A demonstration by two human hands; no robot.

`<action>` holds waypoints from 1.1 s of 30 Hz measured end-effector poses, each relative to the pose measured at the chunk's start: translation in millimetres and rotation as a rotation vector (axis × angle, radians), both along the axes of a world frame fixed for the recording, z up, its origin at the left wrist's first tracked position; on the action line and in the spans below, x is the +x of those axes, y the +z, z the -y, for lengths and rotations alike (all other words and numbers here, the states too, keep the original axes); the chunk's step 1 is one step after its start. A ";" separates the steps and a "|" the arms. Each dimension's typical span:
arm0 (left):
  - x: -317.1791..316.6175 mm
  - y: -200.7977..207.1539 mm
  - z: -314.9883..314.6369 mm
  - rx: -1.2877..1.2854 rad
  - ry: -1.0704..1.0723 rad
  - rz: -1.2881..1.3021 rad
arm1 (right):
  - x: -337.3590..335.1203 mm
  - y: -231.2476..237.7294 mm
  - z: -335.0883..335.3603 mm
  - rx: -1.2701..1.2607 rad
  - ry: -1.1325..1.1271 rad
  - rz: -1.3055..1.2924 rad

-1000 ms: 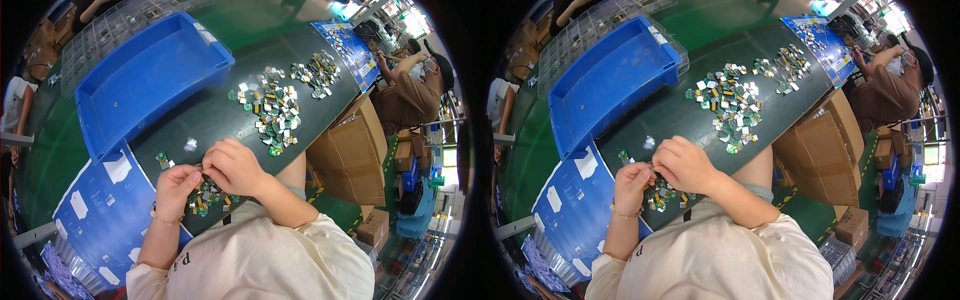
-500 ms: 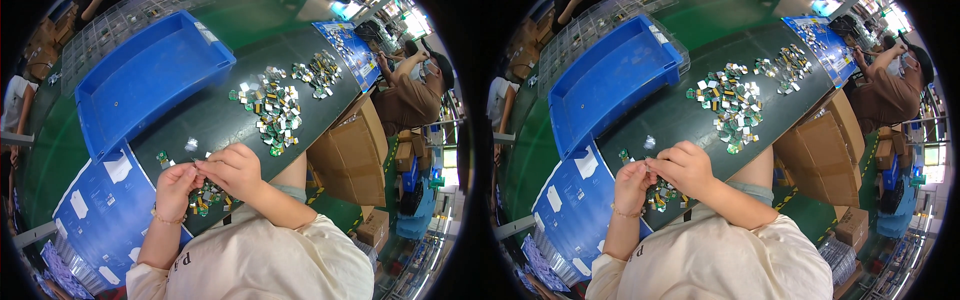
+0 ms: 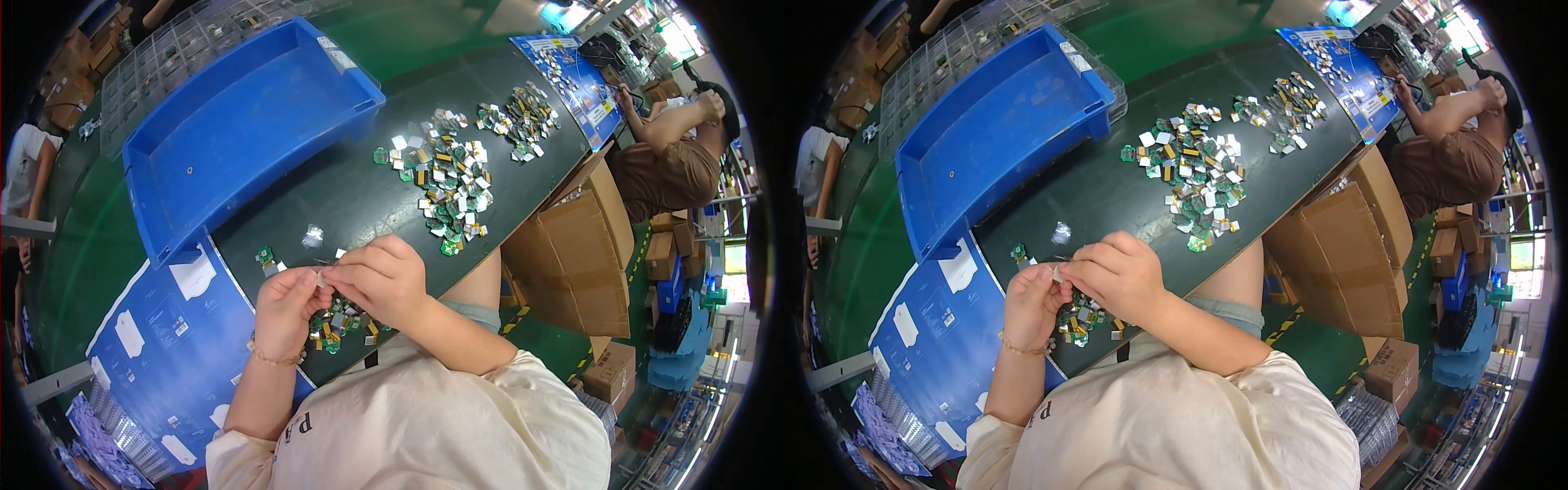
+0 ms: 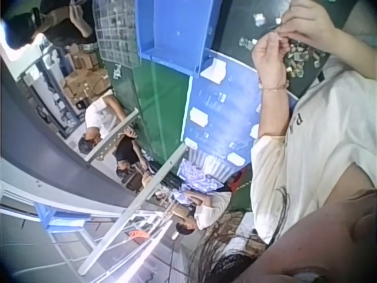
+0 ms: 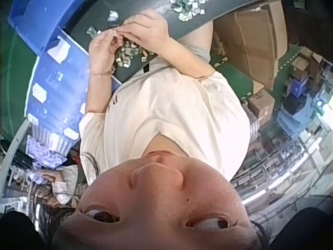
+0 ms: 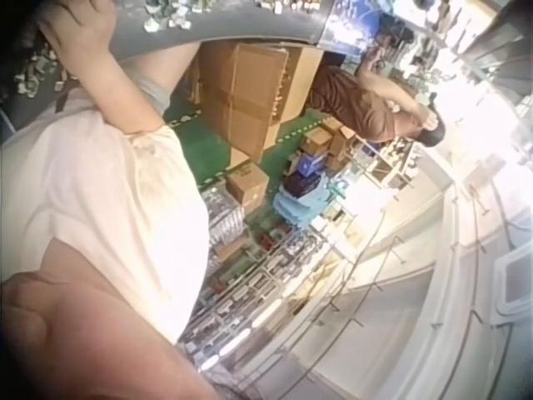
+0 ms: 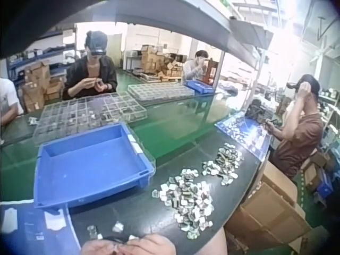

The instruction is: Sorting and inspecting small electronic circuit boards on a factory workbench.

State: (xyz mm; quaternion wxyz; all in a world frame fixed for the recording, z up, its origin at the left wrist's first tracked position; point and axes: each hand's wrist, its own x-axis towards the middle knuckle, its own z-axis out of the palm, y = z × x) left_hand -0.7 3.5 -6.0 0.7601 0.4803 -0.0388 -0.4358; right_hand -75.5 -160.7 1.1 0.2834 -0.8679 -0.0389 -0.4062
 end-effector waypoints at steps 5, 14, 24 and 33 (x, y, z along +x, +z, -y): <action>-4.0 5.0 4.0 -0.016 0.039 0.076 | 1.0 -3.5 2.7 0.123 -0.031 -0.042; -8.4 6.7 6.6 0.079 0.096 0.227 | 0.0 1.6 4.0 0.043 -0.067 -0.066; -11.2 9.4 9.4 0.081 0.123 0.321 | -0.2 1.6 5.0 0.070 -0.052 -0.042; -10.8 8.5 8.7 0.071 0.117 0.322 | 2.1 3.3 6.0 0.186 -0.023 -0.130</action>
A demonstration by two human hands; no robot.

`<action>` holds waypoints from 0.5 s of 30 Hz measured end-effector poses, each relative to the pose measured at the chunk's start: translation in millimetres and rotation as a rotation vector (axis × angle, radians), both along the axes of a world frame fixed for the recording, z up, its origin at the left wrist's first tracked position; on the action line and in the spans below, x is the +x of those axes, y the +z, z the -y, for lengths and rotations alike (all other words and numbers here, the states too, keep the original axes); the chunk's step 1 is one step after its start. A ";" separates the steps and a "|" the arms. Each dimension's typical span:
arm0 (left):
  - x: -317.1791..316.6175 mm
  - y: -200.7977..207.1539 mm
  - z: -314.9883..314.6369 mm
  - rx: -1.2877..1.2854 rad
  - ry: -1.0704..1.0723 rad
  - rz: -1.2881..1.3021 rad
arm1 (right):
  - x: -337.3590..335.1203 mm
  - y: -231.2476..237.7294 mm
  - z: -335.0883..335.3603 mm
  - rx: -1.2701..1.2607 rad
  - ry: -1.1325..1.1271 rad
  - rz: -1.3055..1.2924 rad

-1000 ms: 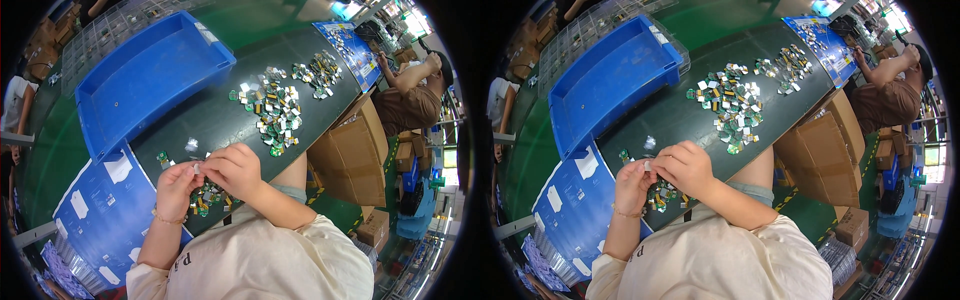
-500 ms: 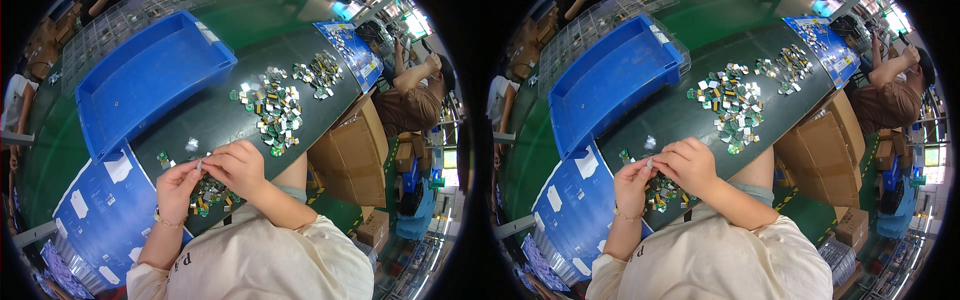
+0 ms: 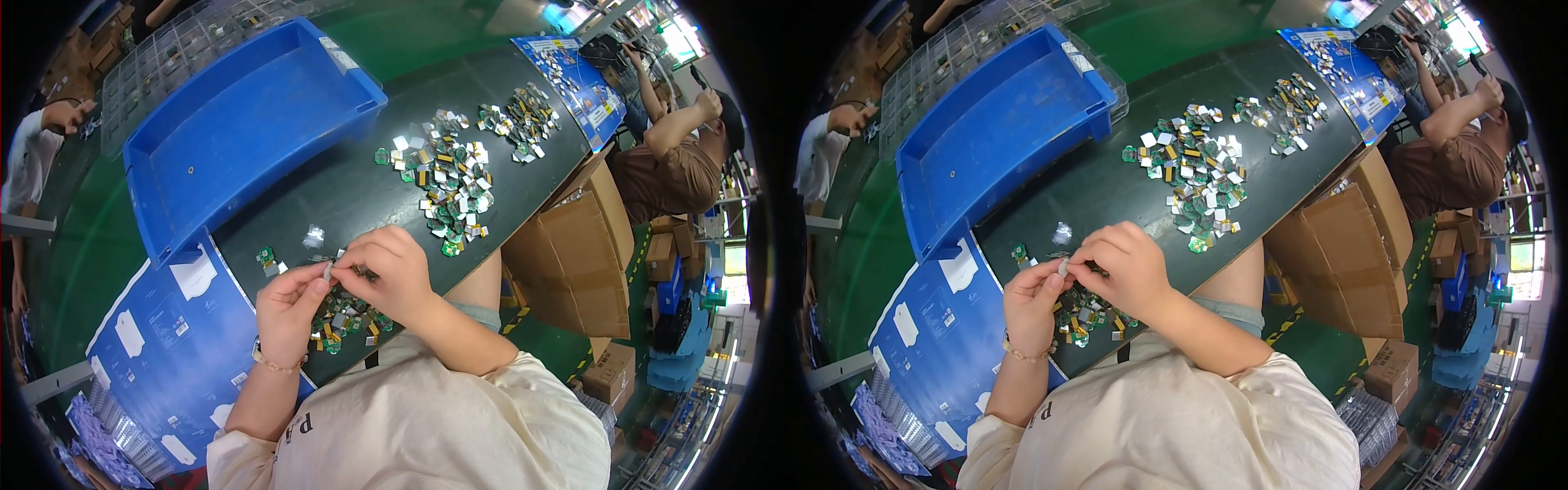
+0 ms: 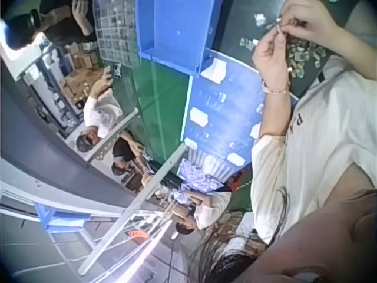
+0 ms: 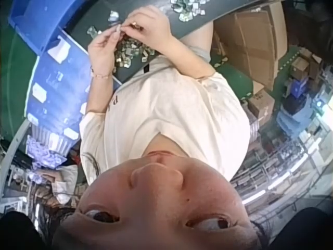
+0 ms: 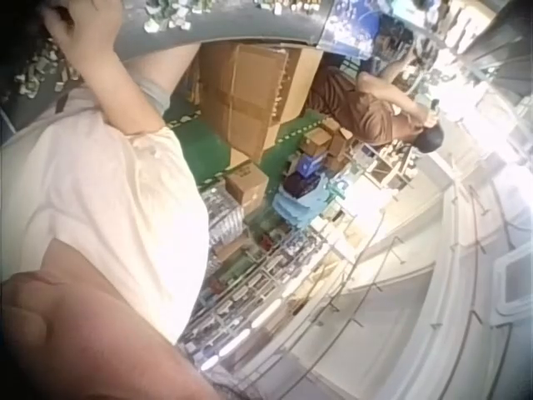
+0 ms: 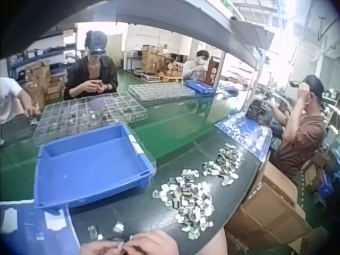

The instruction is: Sorting and inspecting small electronic circuit boards on a factory workbench.

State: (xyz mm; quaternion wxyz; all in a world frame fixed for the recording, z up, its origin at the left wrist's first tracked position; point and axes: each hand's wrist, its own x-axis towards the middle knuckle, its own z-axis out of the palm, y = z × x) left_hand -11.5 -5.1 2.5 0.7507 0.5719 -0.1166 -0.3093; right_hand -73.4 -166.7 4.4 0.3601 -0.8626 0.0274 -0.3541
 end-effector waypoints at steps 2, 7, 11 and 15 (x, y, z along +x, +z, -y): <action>0.1 -0.2 -0.5 -0.001 0.001 -0.004 | 0.8 1.7 2.7 0.046 0.065 -0.063; 2.6 -1.7 -1.2 -0.087 0.038 -0.188 | 5.7 2.4 -1.0 0.068 0.132 -0.064; 13.9 -8.5 -5.5 -0.172 0.183 -0.303 | 16.7 22.9 -2.2 0.052 0.243 0.062; 11.2 -1.1 -5.0 -0.166 0.211 -0.256 | 47.3 72.4 10.6 0.440 0.211 0.327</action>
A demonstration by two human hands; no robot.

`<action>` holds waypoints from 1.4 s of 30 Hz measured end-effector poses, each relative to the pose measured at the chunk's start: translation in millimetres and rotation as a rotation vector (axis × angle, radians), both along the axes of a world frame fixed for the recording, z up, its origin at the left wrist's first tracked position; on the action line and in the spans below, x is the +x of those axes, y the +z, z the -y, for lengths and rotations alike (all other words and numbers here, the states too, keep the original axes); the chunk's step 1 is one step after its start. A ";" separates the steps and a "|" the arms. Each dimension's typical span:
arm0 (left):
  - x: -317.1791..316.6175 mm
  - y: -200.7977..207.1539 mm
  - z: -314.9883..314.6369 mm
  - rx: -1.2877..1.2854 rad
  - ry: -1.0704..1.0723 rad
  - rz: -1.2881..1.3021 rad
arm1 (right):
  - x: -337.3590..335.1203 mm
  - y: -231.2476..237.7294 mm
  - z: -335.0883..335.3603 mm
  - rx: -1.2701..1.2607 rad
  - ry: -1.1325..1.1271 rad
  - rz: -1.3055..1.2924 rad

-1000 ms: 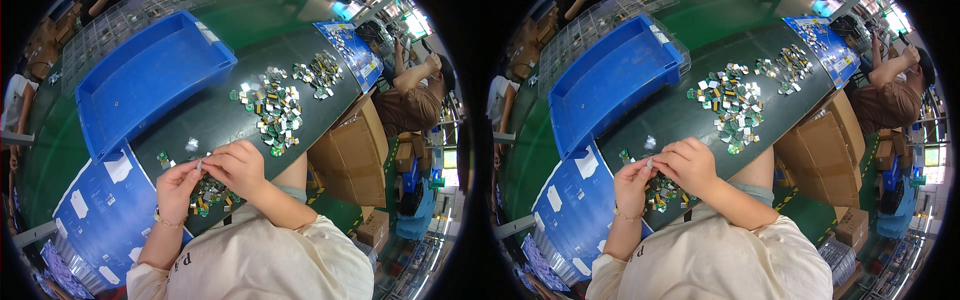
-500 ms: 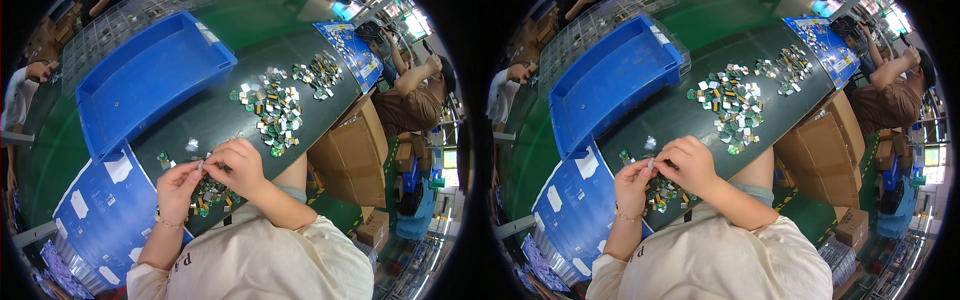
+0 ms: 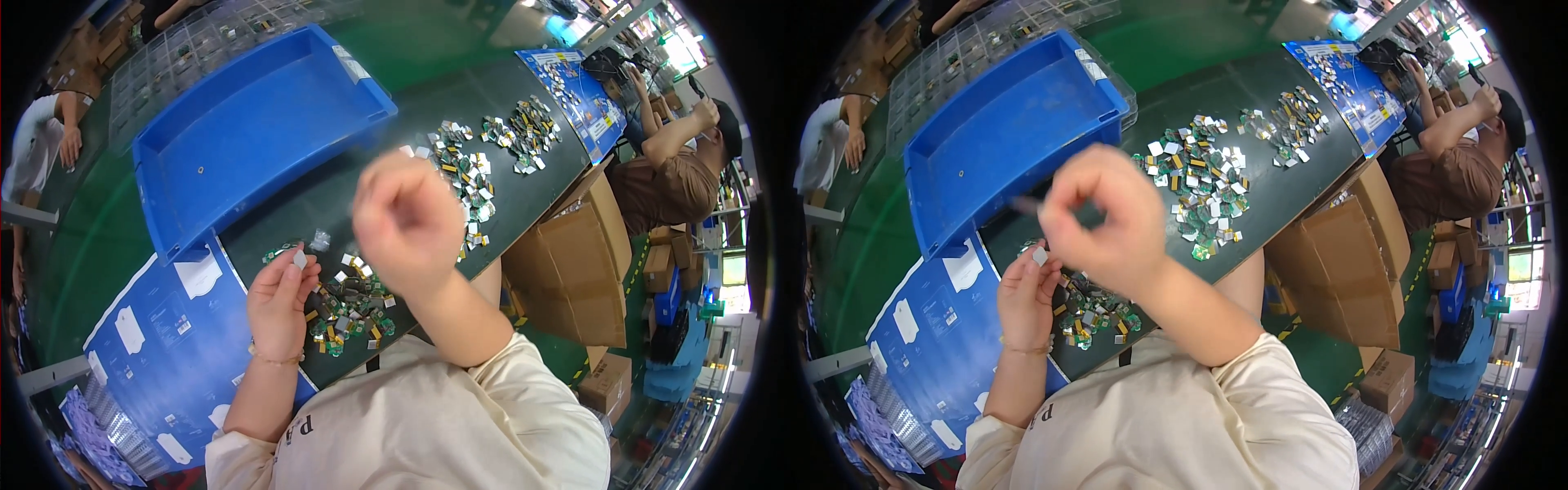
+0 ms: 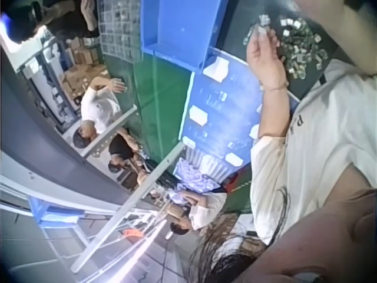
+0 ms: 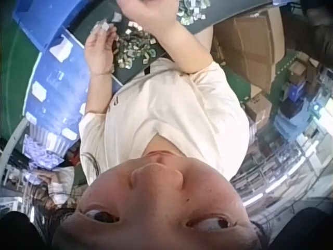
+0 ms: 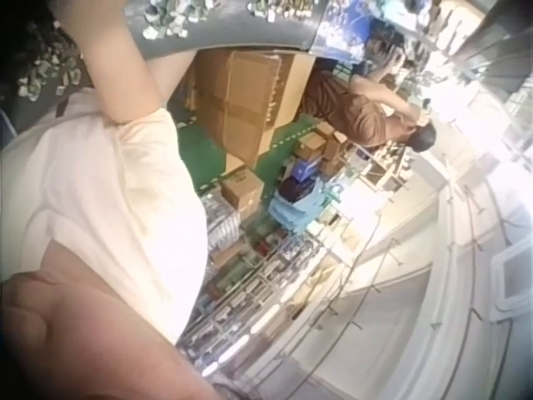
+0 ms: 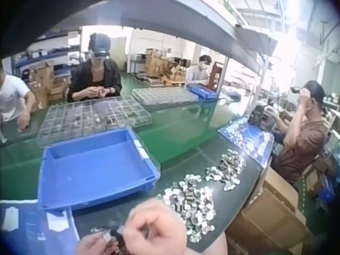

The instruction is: Sorting and inspecting small electronic circuit boards on a factory workbench.

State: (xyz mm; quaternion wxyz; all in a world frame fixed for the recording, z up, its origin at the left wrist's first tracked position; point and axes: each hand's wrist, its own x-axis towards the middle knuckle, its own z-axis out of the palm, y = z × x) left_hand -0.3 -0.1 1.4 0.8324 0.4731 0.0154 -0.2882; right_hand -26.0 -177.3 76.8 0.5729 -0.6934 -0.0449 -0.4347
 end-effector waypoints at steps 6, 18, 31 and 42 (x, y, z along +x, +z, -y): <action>0.1 -8.5 1.4 0.003 0.003 0.015 | 47.8 18.9 20.9 -0.726 -0.471 -0.062; -11.0 -10.5 3.8 0.044 -0.277 0.263 | -27.9 -44.7 9.6 -0.533 0.289 -0.349; -7.9 1.3 1.5 0.109 -0.463 0.213 | -59.1 -61.0 34.6 -0.198 0.298 -0.600; -8.8 -5.9 1.7 -0.050 -0.444 0.149 | -65.3 -64.2 18.9 0.506 0.498 -0.915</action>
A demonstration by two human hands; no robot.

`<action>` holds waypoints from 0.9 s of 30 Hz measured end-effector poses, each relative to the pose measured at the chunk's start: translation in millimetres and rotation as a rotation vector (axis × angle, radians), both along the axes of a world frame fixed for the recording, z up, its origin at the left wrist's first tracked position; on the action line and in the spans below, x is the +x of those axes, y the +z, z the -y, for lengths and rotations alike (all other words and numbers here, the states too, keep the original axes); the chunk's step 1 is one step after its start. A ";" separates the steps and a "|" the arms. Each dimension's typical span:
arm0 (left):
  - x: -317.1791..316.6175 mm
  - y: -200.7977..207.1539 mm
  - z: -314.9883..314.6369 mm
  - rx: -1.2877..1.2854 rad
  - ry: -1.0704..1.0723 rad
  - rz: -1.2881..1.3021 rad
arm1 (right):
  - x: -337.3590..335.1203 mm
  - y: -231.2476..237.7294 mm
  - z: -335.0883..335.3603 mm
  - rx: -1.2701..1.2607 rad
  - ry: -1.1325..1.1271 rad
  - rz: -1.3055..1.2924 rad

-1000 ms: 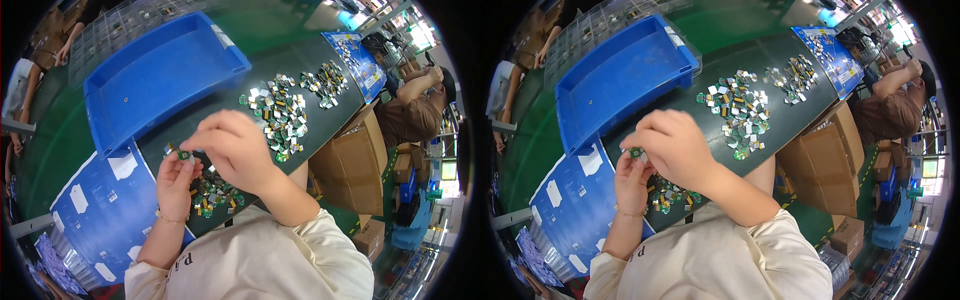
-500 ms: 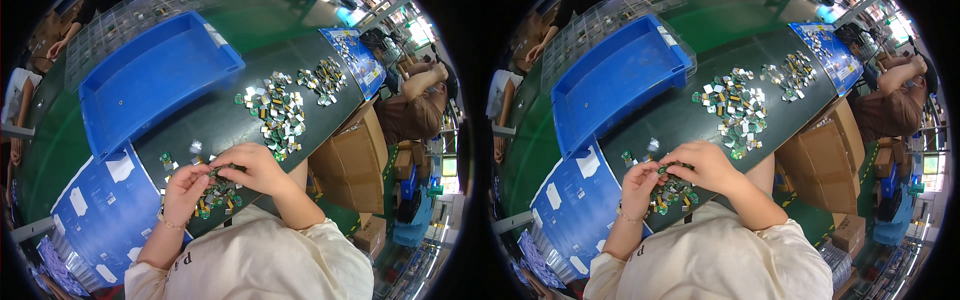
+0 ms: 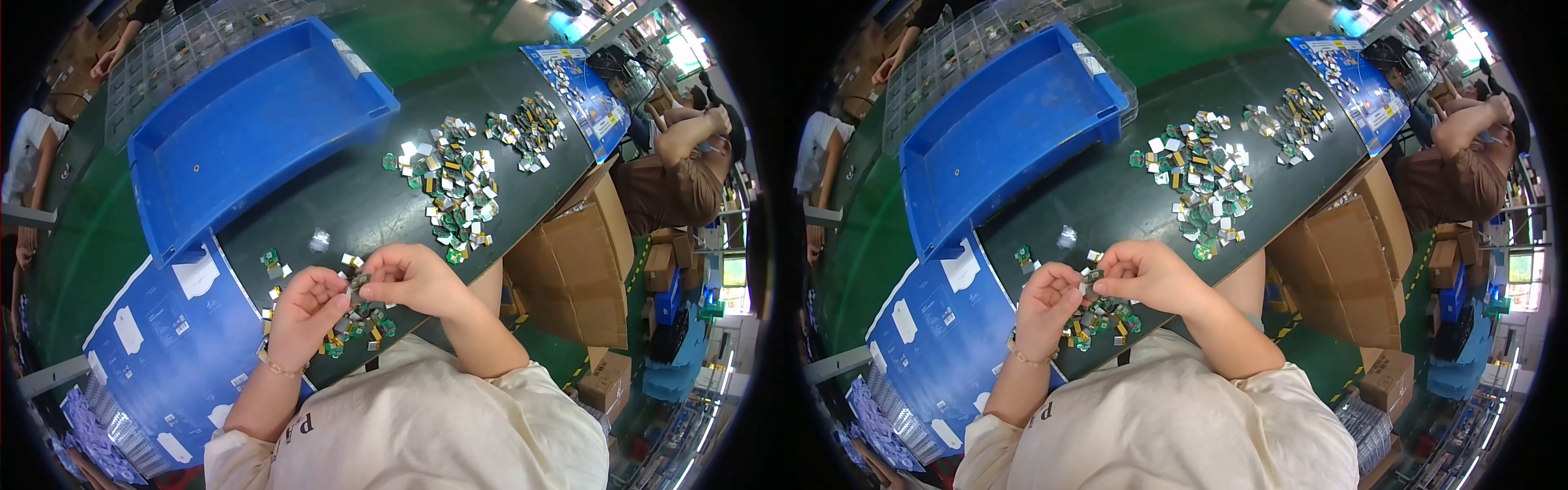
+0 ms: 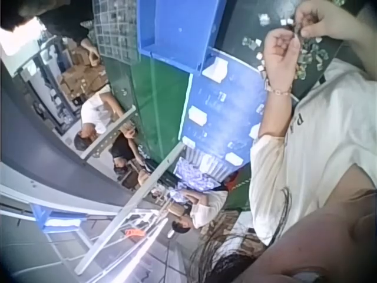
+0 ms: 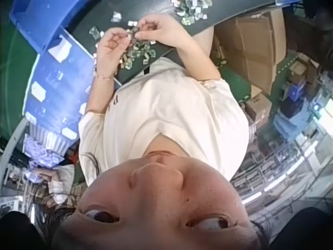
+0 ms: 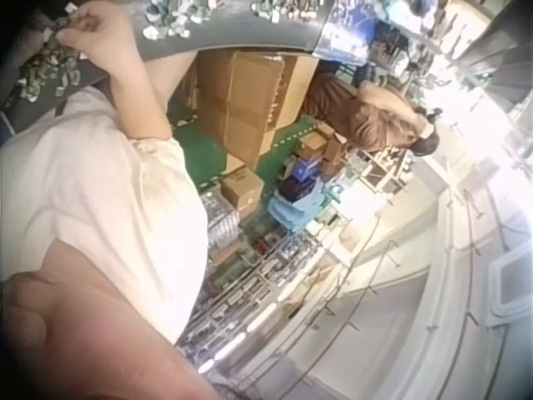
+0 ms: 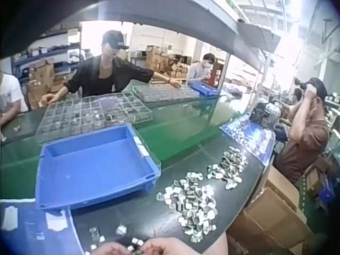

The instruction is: Sorting and inspecting small electronic circuit boards on a factory workbench.

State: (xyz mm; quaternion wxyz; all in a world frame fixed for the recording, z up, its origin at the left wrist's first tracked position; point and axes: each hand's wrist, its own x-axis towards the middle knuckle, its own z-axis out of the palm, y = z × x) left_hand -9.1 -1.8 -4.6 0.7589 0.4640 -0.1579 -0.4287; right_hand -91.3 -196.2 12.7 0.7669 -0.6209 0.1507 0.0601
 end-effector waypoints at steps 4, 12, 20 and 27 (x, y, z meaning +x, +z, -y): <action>-1.9 7.1 0.8 0.013 -0.026 0.026 | -0.5 14.1 0.2 -0.118 0.154 -0.019; -2.2 7.0 0.2 0.144 -0.035 -0.002 | -1.2 0.9 -3.4 -0.281 0.097 0.194; 5.6 3.7 -1.0 0.137 -0.035 -0.128 | 5.5 0.7 -11.3 -0.297 0.001 0.166; 2.8 1.0 -0.9 0.143 0.004 -0.186 | 6.6 -0.3 -12.6 -0.284 -0.006 0.135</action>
